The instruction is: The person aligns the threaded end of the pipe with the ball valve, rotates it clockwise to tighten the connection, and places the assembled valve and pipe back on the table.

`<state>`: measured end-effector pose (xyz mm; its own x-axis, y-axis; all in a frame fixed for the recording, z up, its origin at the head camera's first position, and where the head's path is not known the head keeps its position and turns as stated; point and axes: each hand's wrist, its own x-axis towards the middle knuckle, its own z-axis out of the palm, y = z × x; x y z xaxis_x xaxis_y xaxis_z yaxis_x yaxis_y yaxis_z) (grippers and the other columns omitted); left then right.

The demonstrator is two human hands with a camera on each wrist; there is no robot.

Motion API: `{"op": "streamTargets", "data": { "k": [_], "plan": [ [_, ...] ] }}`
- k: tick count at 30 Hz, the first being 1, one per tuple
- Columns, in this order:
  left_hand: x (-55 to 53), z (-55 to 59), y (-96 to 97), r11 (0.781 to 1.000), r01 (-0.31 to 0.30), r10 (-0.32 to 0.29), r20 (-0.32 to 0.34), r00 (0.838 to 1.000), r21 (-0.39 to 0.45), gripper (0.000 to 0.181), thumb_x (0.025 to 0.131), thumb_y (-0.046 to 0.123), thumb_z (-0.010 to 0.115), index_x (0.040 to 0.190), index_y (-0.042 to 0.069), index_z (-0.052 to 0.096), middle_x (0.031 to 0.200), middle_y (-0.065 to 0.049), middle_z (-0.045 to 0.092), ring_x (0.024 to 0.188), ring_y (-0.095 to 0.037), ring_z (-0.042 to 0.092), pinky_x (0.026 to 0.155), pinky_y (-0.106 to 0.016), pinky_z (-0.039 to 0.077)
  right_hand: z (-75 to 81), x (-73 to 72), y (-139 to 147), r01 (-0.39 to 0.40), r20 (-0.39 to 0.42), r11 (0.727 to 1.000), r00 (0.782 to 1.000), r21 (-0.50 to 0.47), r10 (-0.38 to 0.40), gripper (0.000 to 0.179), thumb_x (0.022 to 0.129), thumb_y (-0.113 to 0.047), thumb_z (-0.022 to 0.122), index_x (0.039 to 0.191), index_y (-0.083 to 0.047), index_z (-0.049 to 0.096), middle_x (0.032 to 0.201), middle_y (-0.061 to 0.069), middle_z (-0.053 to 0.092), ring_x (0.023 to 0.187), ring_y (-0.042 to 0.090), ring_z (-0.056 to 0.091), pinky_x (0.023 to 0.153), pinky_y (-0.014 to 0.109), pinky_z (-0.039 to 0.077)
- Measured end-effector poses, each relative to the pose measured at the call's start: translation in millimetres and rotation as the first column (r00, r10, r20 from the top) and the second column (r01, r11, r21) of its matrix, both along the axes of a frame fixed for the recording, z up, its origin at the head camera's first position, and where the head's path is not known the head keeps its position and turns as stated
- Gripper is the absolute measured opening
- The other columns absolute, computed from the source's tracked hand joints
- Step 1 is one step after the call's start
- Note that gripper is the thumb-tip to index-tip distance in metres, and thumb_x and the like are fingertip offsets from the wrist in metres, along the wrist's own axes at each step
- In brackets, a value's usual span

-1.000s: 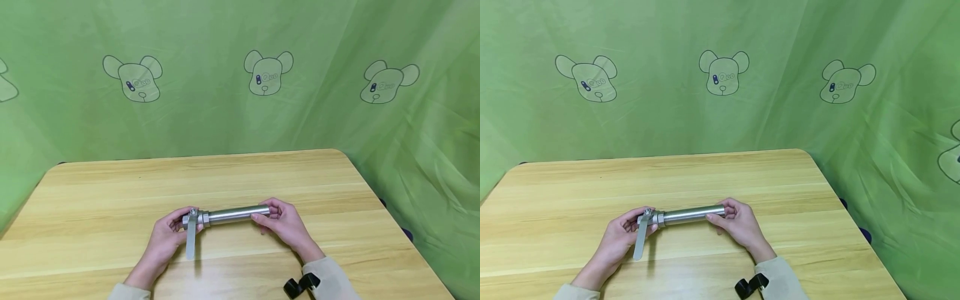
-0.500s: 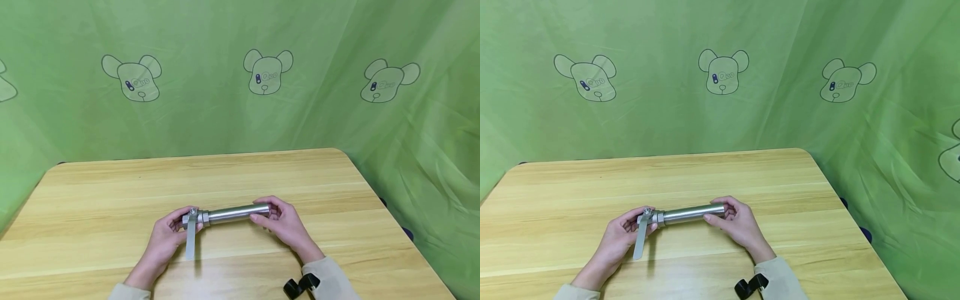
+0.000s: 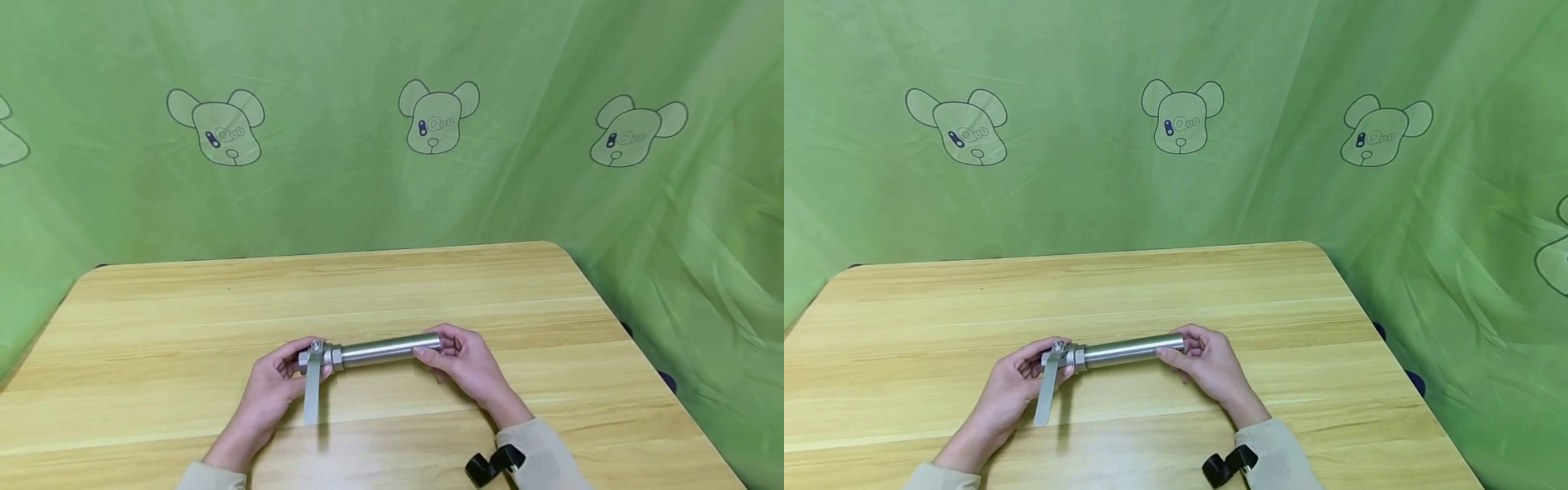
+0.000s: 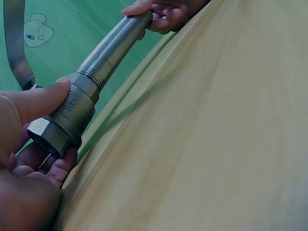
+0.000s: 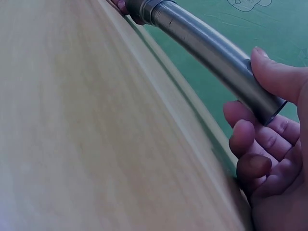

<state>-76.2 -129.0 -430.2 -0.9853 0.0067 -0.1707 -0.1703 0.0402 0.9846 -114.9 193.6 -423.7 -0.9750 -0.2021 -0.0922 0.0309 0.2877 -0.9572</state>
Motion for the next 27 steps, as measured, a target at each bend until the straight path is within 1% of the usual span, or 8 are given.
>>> {"op": "streamTargets", "data": {
  "k": [3, 7, 10, 13, 15, 19, 21, 27],
  "plan": [
    [0.1, 0.0, 0.2, 1.0, -0.004, 0.004, 0.004, 1.0, -0.009, 0.058, 0.084, 0.006, 0.089, 0.139, 0.01, 0.071, 0.136, -0.008, 0.075, 0.121, -0.014, 0.068, 0.105, -0.013, 0.049, -0.7, -0.1, -1.2, 0.015, -0.011, 0.999, 1.0, 0.035, -0.015, 0.033, 0.095, -0.026, 0.084, 0.116, -0.003, 0.075, 0.075, 0.003, 0.07, 0.055, 0.009, 0.053, 0.051, 0.022, 0.048],
    [0.0, -0.6, 0.3, 1.0, 0.0, 0.0, 0.003, 1.0, -0.015, 0.057, 0.084, 0.006, 0.09, 0.138, 0.011, 0.072, 0.135, -0.007, 0.076, 0.122, -0.015, 0.068, 0.106, -0.013, 0.048, -2.7, -0.7, -2.5, 0.052, -0.06, 0.994, 0.997, 0.099, -0.046, 0.026, 0.095, -0.032, 0.083, 0.107, -0.01, 0.077, 0.069, -0.001, 0.057, 0.058, 0.008, 0.045, 0.054, 0.02, 0.04],
    [-0.1, -0.7, 0.1, 1.0, 0.01, -0.01, -0.003, 1.0, -0.011, 0.056, 0.084, 0.005, 0.089, 0.138, 0.011, 0.072, 0.135, -0.007, 0.076, 0.123, -0.014, 0.068, 0.107, -0.012, 0.047, -3.4, -1.2, -2.3, 0.055, -0.088, 0.994, 0.995, 0.096, -0.047, 0.026, 0.095, -0.03, 0.083, 0.112, -0.011, 0.077, 0.073, -0.002, 0.048, 0.063, 0.009, 0.042, 0.057, 0.02, 0.037],
    [-0.6, -0.1, -0.2, 1.0, 0.012, -0.012, -0.009, 1.0, -0.009, 0.056, 0.085, 0.005, 0.088, 0.138, 0.01, 0.072, 0.136, -0.007, 0.075, 0.123, -0.013, 0.068, 0.108, -0.012, 0.046, -2.8, -1.2, -1.1, 0.023, -0.082, 0.999, 0.996, 0.037, -0.02, 0.037, 0.093, -0.023, 0.086, 0.125, -0.012, 0.073, 0.082, 0.0, 0.054, 0.067, 0.009, 0.046, 0.058, 0.019, 0.041],
    [-0.8, 0.8, -0.6, 1.0, 0.004, -0.004, -0.006, 1.0, -0.007, 0.056, 0.086, 0.006, 0.088, 0.139, 0.009, 0.071, 0.137, -0.008, 0.074, 0.123, -0.013, 0.068, 0.107, -0.013, 0.047, -3.3, -1.6, 0.0, -0.005, -0.08, 1.0, 0.997, -0.005, 0.005, 0.044, 0.09, -0.017, 0.088, 0.129, -0.012, 0.069, 0.09, 0.002, 0.06, 0.07, 0.009, 0.05, 0.059, 0.018, 0.045],
    [-0.8, 1.8, -1.6, 1.0, -0.003, 0.003, 0.009, 1.0, -0.007, 0.059, 0.086, 0.009, 0.089, 0.142, 0.009, 0.069, 0.139, -0.009, 0.073, 0.123, -0.013, 0.067, 0.106, -0.013, 0.048, -3.6, -2.0, 1.3, -0.029, -0.08, 0.999, 0.996, -0.021, 0.027, 0.046, 0.087, -0.012, 0.089, 0.127, -0.01, 0.069, 0.1, 0.005, 0.069, 0.075, 0.009, 0.057, 0.064, 0.02, 0.051],
    [-0.8, 1.9, -2.1, 1.0, -0.002, 0.002, 0.014, 1.0, -0.004, 0.06, 0.087, 0.009, 0.088, 0.143, 0.009, 0.068, 0.14, -0.009, 0.073, 0.123, -0.014, 0.066, 0.105, -0.012, 0.048, -3.4, -2.2, 1.3, -0.027, -0.068, 0.999, 0.997, -0.023, 0.025, 0.041, 0.088, -0.013, 0.089, 0.125, -0.008, 0.07, 0.097, 0.005, 0.071, 0.075, 0.01, 0.06, 0.065, 0.021, 0.055],
    [-1.4, 0.7, -3.0, 1.0, 0.002, -0.002, 0.005, 1.0, 0.007, 0.059, 0.086, 0.007, 0.088, 0.142, 0.008, 0.068, 0.14, -0.01, 0.074, 0.123, -0.016, 0.066, 0.107, -0.014, 0.048, -3.2, -2.3, 0.6, -0.027, -0.021, 0.999, 0.999, -0.036, 0.026, 0.035, 0.094, -0.02, 0.085, 0.122, -0.003, 0.071, 0.088, 0.005, 0.073, 0.066, 0.012, 0.064, 0.06, 0.026, 0.06]
  ]
}}
